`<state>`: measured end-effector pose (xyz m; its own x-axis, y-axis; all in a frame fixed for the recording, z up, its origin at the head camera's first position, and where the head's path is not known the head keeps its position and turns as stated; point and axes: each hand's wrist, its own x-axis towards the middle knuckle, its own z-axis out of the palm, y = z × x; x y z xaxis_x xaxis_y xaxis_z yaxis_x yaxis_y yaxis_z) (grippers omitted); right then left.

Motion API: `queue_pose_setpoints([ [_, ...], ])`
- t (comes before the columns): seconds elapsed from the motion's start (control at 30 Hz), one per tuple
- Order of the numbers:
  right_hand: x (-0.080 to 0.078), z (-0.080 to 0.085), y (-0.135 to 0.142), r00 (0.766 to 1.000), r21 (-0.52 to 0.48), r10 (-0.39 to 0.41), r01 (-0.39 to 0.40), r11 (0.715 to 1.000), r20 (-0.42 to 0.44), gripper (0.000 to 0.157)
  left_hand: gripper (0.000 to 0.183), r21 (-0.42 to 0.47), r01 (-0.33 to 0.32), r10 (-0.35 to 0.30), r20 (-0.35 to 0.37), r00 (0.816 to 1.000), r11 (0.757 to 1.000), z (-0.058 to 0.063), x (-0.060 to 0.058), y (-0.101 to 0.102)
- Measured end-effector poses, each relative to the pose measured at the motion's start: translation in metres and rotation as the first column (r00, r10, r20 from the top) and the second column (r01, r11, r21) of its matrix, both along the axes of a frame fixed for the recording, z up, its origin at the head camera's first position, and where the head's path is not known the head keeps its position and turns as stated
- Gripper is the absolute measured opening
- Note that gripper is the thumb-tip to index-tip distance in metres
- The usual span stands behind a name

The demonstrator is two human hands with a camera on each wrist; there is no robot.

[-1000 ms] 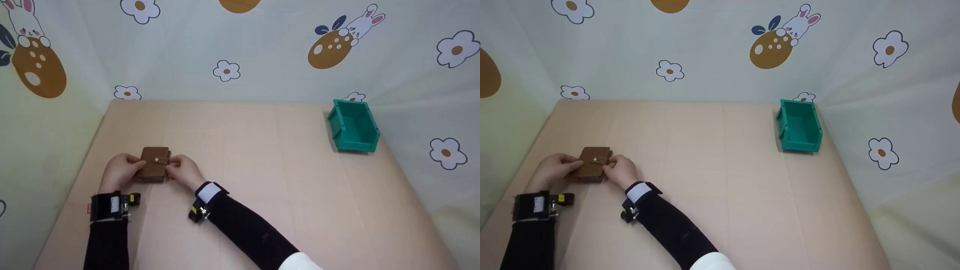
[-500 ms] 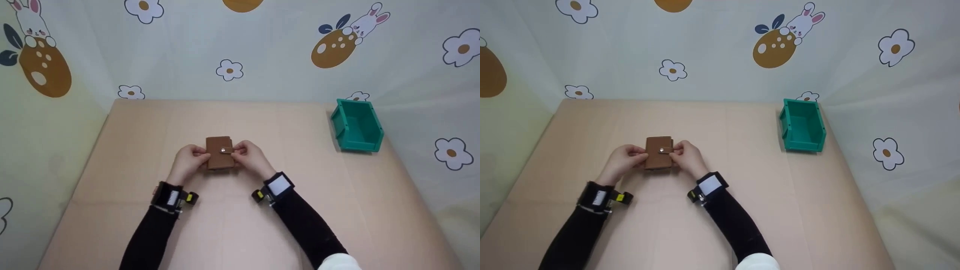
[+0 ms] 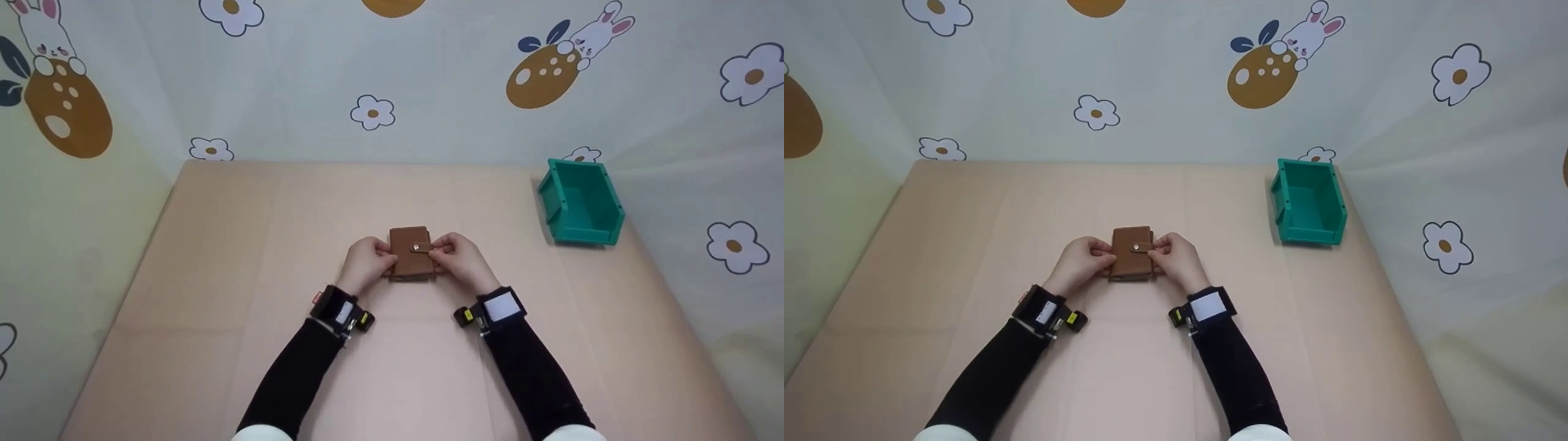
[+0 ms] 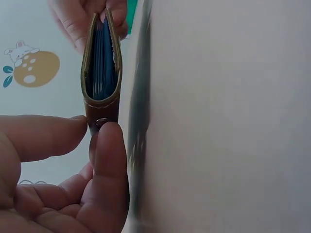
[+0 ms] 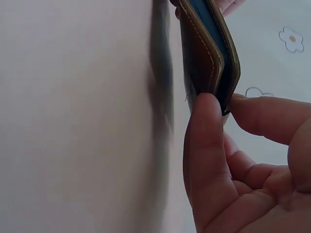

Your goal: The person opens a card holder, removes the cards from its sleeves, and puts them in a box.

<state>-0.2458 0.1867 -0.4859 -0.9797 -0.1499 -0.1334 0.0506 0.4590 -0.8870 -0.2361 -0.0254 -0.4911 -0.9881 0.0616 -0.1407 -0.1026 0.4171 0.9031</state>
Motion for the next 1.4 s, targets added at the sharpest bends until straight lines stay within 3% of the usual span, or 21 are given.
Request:
queue_pose_setpoints([
  [0.2, -0.003, -0.005, 0.000, 0.999, -0.009, -0.002, 0.002, 1.000, 0.044, 0.018, 0.026, -0.179, 0.031, -0.036, -0.025, 0.999, 0.983, 0.001, -0.001, 0.003],
  [0.47, -0.005, -0.005, -0.006, 0.999, 0.061, -0.006, 0.003, 0.998, 0.049, 0.015, 0.026, -0.280, 0.035, -0.045, -0.027, 0.999, 0.959, 0.004, -0.002, 0.007],
  [0.7, -0.007, -0.001, -0.010, 1.000, 0.217, 0.020, -0.025, 0.976, 0.023, 0.013, 0.025, -0.314, 0.044, -0.059, -0.039, 0.997, 0.949, 0.007, -0.001, 0.008],
  [1.03, -0.008, 0.003, -0.014, 0.999, 0.256, 0.030, -0.036, 0.966, 0.026, 0.014, 0.020, -0.349, 0.032, -0.056, -0.060, 0.997, 0.936, 0.009, -0.003, 0.007],
  [1.4, -0.013, 0.002, -0.017, 0.998, 0.349, 0.039, -0.023, 0.937, -0.040, 0.015, 0.014, -0.373, 0.014, -0.043, -0.071, 0.997, 0.928, 0.010, -0.008, 0.011],
])
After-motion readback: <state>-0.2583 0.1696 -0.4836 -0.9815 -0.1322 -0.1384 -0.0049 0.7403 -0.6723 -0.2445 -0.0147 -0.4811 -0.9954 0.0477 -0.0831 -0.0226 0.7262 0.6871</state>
